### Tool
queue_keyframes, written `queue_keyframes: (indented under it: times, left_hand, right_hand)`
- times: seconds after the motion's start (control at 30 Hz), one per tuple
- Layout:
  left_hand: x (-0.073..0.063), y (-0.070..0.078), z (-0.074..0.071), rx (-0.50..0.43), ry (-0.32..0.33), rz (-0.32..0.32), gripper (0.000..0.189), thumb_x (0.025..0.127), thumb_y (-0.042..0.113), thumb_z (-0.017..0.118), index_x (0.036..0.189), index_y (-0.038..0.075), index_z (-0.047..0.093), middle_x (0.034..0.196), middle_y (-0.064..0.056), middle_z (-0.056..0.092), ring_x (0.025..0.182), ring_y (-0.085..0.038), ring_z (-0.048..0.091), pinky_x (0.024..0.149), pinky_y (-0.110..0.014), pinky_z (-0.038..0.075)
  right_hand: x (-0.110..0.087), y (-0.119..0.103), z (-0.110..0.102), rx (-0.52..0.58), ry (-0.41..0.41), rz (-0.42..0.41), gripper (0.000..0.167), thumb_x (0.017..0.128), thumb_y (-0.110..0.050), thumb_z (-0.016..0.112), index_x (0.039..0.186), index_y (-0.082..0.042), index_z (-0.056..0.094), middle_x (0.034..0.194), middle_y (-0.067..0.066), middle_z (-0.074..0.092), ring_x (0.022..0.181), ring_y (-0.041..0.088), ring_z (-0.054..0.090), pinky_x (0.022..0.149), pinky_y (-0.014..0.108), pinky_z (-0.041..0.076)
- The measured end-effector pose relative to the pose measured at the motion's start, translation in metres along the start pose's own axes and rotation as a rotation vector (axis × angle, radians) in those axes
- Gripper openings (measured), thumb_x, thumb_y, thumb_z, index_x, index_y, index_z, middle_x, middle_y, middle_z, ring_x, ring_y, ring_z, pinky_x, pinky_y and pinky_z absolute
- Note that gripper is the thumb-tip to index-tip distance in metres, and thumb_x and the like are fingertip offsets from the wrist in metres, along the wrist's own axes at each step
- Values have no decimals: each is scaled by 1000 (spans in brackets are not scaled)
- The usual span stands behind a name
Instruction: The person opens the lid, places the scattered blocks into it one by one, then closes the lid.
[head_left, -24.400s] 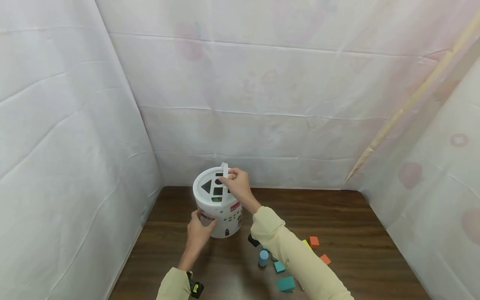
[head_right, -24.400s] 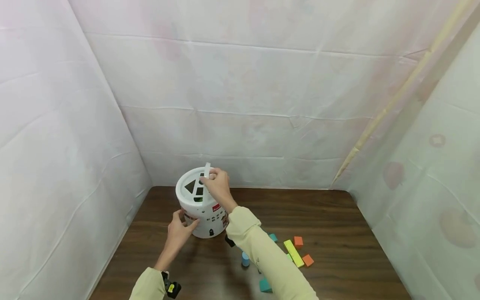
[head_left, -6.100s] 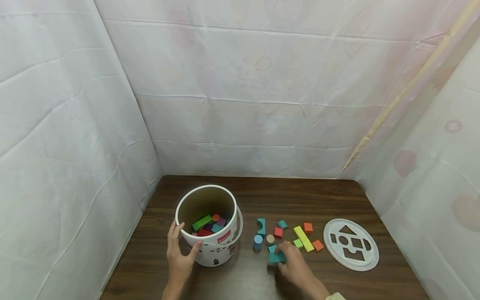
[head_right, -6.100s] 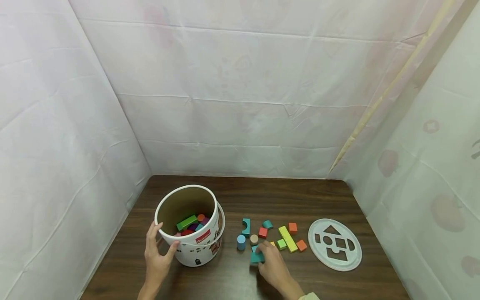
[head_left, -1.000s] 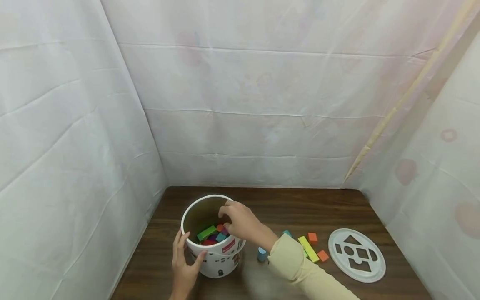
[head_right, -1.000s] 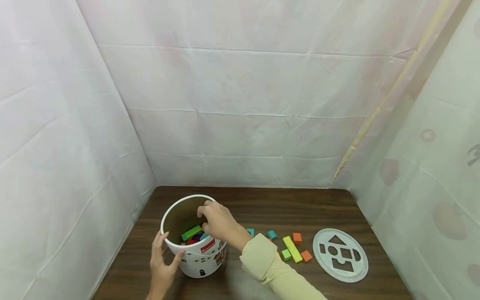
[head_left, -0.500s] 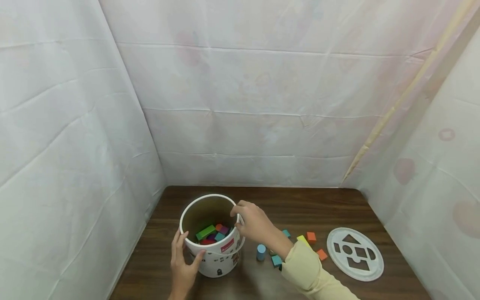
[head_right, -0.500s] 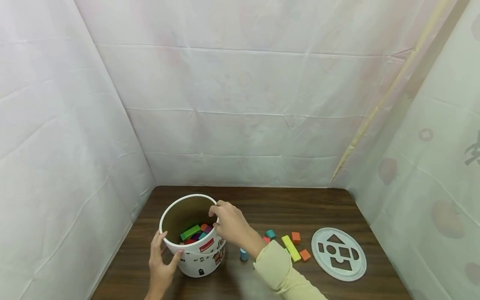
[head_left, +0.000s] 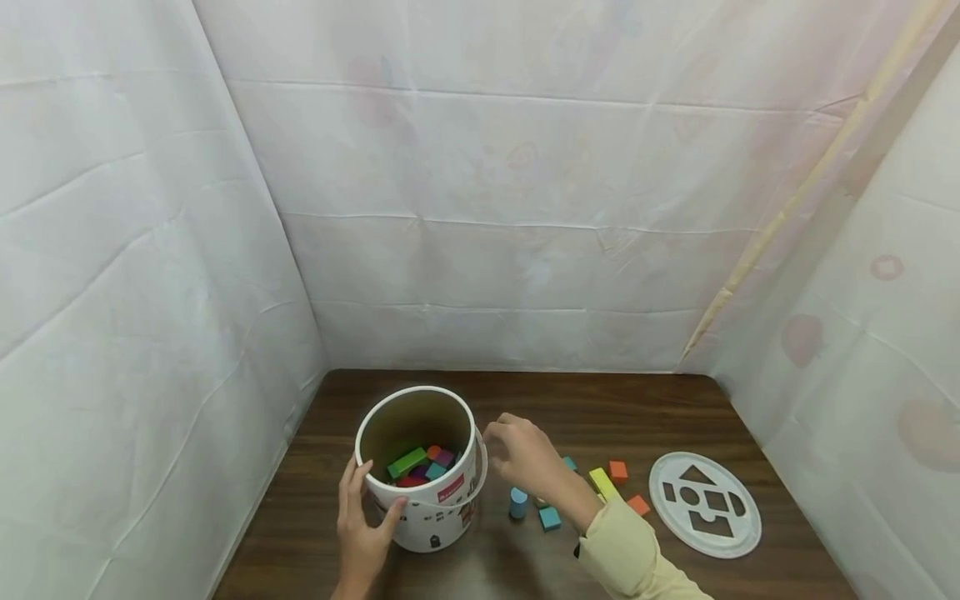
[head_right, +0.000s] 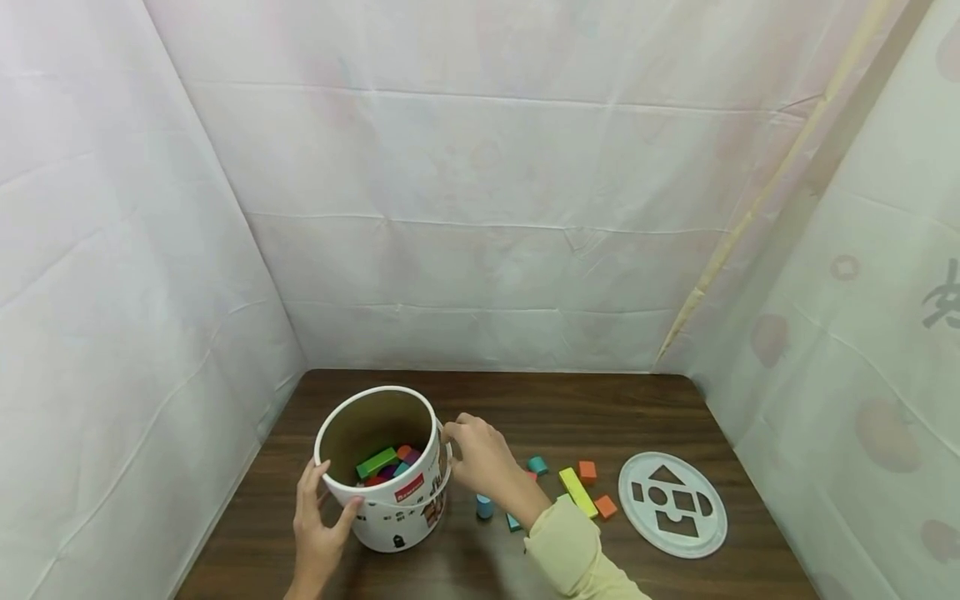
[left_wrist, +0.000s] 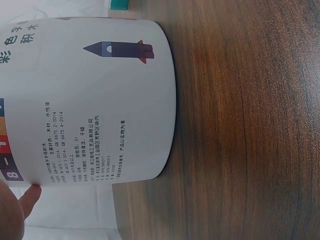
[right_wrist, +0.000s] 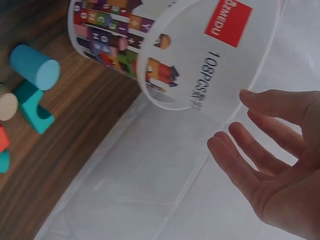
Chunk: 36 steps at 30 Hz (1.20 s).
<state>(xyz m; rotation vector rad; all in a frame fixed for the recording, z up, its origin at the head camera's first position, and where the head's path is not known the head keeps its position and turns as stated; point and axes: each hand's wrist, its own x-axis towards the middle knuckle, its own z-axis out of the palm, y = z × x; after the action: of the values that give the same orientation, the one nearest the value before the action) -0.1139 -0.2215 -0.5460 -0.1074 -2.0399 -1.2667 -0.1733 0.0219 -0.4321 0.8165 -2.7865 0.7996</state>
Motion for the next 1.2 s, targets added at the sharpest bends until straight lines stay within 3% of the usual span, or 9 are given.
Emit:
queue_keyframes:
  times: [0.13, 0.27, 0.4, 0.53, 0.67, 0.97, 1.2]
  left_hand:
    - [0, 3, -1, -15, 7, 0, 74, 69, -4, 80, 135, 0, 45, 143, -24, 34, 126, -37, 38, 97, -9, 32]
    - [-2, -17, 3, -9, 3, -16, 77, 68, -1, 81, 136, 4, 45, 147, -18, 33, 128, -34, 37, 97, -8, 31]
    - [-6, -38, 7, 7, -5, -26, 80, 68, 5, 83, 138, 9, 45, 149, -8, 31, 129, -29, 37, 97, -8, 32]
    - [-6, -37, 7, 2, -5, -20, 80, 69, 6, 84, 138, 10, 45, 149, -7, 31, 129, -29, 37, 97, -9, 33]
    - [-5, -36, 6, 4, 0, -10, 81, 67, 5, 84, 138, 11, 45, 148, -10, 32, 127, -31, 39, 96, -8, 32]
    - [-5, -35, 7, 1, 0, -37, 79, 67, 3, 84, 137, 6, 46, 149, -8, 31, 129, -28, 37, 98, -11, 34]
    - [-2, -25, 6, -7, 11, -39, 77, 67, -3, 81, 135, 2, 46, 146, -20, 33, 128, -34, 37, 99, -11, 33]
  right_hand:
    - [-4, 7, 3, 24, -27, 28, 21, 78, -5, 74, 97, -12, 70, 97, 2, 61, 92, 21, 60, 77, 37, 54]
    - [-8, 13, 8, 26, -26, 40, 23, 77, -4, 74, 99, -9, 70, 96, 1, 61, 92, 21, 60, 77, 38, 54]
    - [-10, 20, 13, 27, -22, 39, 24, 76, -1, 74, 99, -6, 70, 93, 2, 61, 80, 17, 59, 66, 31, 53]
    - [-12, 27, 18, 46, -33, 58, 24, 75, 2, 72, 98, -6, 69, 91, 4, 61, 67, 11, 52, 54, 22, 46]
    - [-13, 33, 22, 62, -55, 86, 26, 76, 3, 71, 100, -7, 69, 93, 5, 61, 63, 8, 48, 53, 19, 44]
    - [-15, 46, 36, 19, -66, 86, 25, 73, 2, 72, 95, -9, 69, 88, 4, 61, 70, 11, 51, 56, 22, 46]
    - [-16, 54, 46, -4, -73, 80, 24, 71, 1, 74, 93, -8, 69, 89, 5, 62, 77, 18, 59, 61, 26, 50]
